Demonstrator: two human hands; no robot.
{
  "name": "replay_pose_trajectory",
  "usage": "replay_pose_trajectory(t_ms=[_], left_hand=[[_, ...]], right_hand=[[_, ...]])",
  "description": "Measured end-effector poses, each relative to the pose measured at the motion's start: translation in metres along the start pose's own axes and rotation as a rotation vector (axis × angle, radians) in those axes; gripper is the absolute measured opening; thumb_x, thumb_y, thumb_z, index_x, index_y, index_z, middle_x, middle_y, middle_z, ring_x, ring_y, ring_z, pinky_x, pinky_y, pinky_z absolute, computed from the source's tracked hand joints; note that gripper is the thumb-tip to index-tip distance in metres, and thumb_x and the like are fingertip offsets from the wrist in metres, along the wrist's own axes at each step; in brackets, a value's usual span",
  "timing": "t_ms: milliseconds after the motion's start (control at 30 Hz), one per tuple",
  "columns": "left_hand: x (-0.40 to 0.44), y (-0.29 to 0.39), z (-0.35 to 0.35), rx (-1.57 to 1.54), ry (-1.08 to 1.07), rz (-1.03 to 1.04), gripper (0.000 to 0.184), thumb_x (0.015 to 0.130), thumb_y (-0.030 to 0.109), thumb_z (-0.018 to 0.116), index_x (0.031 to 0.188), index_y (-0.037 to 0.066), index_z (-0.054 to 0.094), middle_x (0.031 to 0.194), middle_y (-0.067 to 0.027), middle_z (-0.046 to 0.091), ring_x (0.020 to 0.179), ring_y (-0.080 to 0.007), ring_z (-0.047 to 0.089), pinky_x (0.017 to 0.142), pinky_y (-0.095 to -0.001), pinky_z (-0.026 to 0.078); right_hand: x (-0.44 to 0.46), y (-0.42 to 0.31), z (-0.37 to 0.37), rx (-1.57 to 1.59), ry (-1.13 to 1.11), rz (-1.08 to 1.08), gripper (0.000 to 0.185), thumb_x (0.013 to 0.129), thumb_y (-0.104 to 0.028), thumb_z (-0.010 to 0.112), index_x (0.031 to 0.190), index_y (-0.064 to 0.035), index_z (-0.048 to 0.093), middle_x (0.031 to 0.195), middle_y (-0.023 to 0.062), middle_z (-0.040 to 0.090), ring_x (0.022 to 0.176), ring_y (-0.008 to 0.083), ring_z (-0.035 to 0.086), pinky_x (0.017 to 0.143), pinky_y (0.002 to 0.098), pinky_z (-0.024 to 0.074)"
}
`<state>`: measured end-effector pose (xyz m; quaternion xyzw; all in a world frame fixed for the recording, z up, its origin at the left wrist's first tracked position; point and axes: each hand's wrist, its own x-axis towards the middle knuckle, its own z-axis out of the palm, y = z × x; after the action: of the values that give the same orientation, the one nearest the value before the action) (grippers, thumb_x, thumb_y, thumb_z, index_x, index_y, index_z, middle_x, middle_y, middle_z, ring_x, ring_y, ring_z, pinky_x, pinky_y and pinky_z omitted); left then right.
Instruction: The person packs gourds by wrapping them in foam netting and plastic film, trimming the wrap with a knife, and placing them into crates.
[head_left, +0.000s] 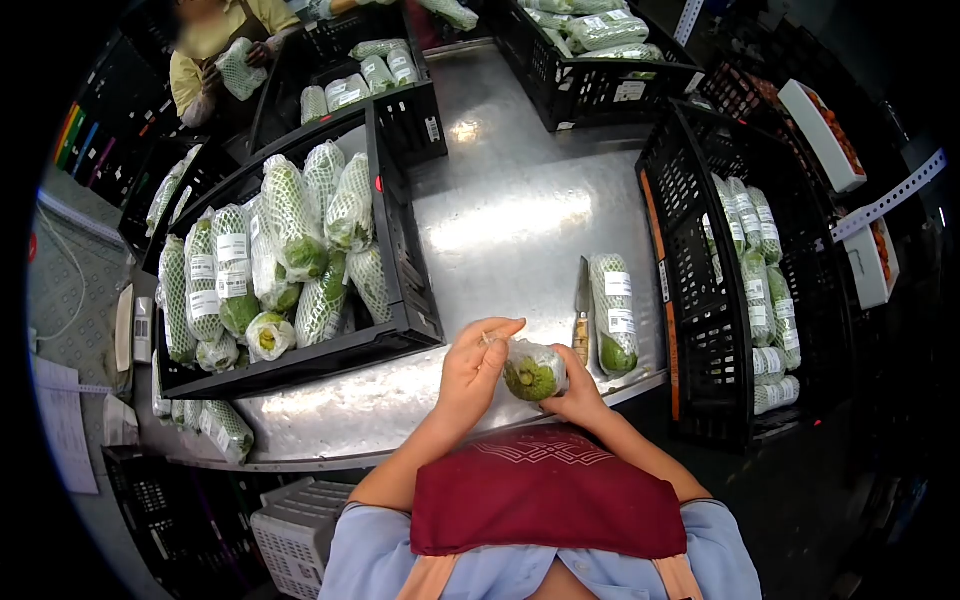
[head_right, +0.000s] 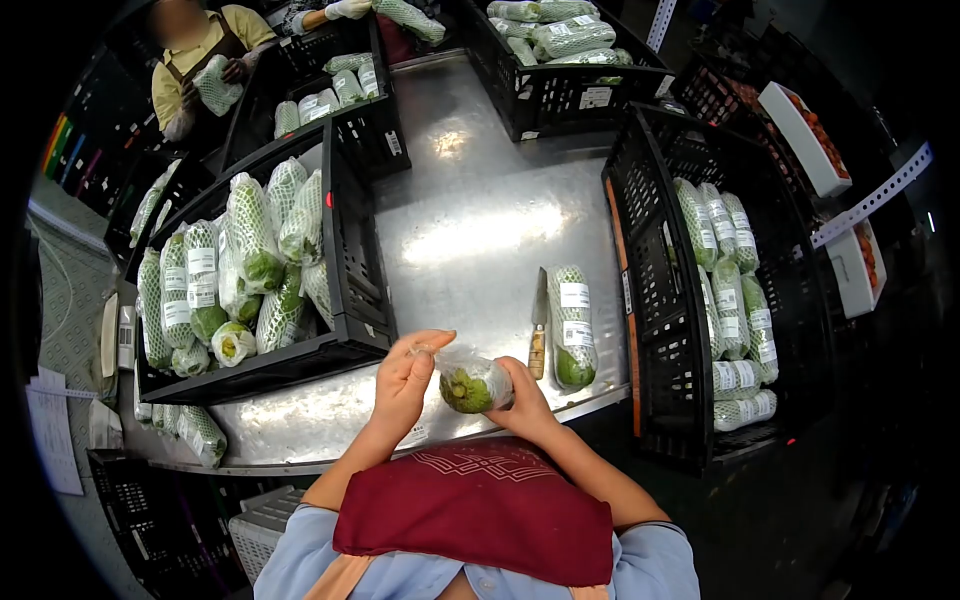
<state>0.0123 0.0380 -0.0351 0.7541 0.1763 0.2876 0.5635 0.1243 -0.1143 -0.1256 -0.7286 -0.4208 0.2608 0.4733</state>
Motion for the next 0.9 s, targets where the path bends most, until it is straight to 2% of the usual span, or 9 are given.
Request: replay_pose_trajectory(t_ms=[67,100,200,300,400,433,533,733,900], left_hand=[[0.006,0.001,-0.007,0.267,0.029,0.228,0.029,0.091,0.025,0.046,0.089,0.003,0.065,0.089,-0.0093,0.060,0.085,-0.0241,0.054,0.079,-0.0337,0.040],[0.009,0.003,-0.007,0.356,0.087,0.332,0.022,0.087,0.021,0.052,0.082,0.002,0.063,0.080,-0.0086,0.058,0.078,-0.0250,0.052,0.072,-0.0342,0.039],[0.010,0.002,-0.012,0.476,0.136,0.385,0.019,0.084,0.019,0.055,0.078,0.003,0.063,0.077,-0.0086,0.058,0.076,-0.0262,0.054,0.067,-0.0343,0.040],[0.009,0.001,-0.012,0.306,0.123,0.229,0.021,0.084,0.020,0.057,0.074,0.002,0.062,0.076,-0.0083,0.058,0.073,-0.0225,0.054,0.066,-0.0325,0.041],[0.011,-0.002,-0.012,-0.080,0.056,-0.150,0.023,0.087,0.018,0.055,0.073,0.000,0.061,0.075,-0.0057,0.058,0.073,-0.0163,0.053,0.069,-0.0285,0.041],[0.012,-0.008,-0.010,-0.263,0.033,-0.257,0.025,0.089,0.021,0.052,0.078,0.000,0.060,0.078,-0.0049,0.059,0.075,-0.0130,0.053,0.070,-0.0276,0.043],[0.018,-0.021,-0.005,-0.597,0.001,-0.351,0.026,0.091,0.026,0.049,0.085,0.002,0.058,0.081,-0.0061,0.060,0.076,-0.0132,0.055,0.070,-0.0278,0.044],[0.023,-0.012,0.000,-0.689,0.023,-0.452,0.032,0.093,0.032,0.045,0.087,0.002,0.057,0.061,-0.0035,0.055,0.056,-0.0098,0.054,0.051,-0.0206,0.039],[0.025,-0.012,0.002,-0.682,0.029,-0.475,0.033,0.094,0.032,0.043,0.086,0.003,0.056,0.053,-0.0015,0.049,0.043,-0.0063,0.043,0.040,-0.0182,0.029]], right_hand=[[0.003,0.001,0.000,0.016,-0.004,0.027,0.065,0.059,-0.009,0.075,0.115,-0.0048,0.041,0.111,0.0138,0.046,0.104,0.0293,0.047,0.086,0.0357,0.0403],[0.004,0.001,0.001,0.026,-0.006,0.041,0.065,0.059,-0.009,0.076,0.114,-0.0045,0.042,0.110,0.0137,0.046,0.103,0.0292,0.047,0.086,0.0359,0.0404],[0.005,0.001,0.003,-0.023,0.033,0.016,0.065,0.060,-0.010,0.076,0.114,-0.0038,0.041,0.110,0.0140,0.046,0.104,0.0291,0.047,0.086,0.0358,0.0401],[0.005,-0.001,0.001,-0.031,0.021,0.028,0.065,0.060,-0.011,0.076,0.114,-0.0033,0.041,0.110,0.0144,0.046,0.105,0.0291,0.046,0.087,0.0358,0.0396],[0.006,0.003,0.001,-0.029,0.021,0.004,0.066,0.060,-0.011,0.075,0.116,-0.0032,0.041,0.111,0.0150,0.045,0.106,0.0295,0.046,0.088,0.0354,0.0391],[0.007,0.006,0.001,-0.022,0.020,0.013,0.067,0.060,-0.011,0.075,0.117,-0.0031,0.040,0.112,0.0151,0.045,0.106,0.0294,0.046,0.089,0.0354,0.0390],[0.007,0.011,0.000,-0.003,0.022,0.032,0.070,0.060,-0.012,0.076,0.119,-0.0028,0.039,0.113,0.0153,0.045,0.107,0.0291,0.046,0.090,0.0355,0.0388],[0.008,0.015,-0.004,0.013,-0.009,0.064,0.073,0.060,-0.013,0.076,0.121,-0.0025,0.038,0.115,0.0153,0.045,0.108,0.0282,0.046,0.090,0.0357,0.0387],[0.008,0.013,-0.003,0.006,-0.031,0.041,0.072,0.060,-0.013,0.076,0.120,-0.0025,0.039,0.114,0.0149,0.045,0.108,0.0278,0.046,0.090,0.0351,0.0387]])
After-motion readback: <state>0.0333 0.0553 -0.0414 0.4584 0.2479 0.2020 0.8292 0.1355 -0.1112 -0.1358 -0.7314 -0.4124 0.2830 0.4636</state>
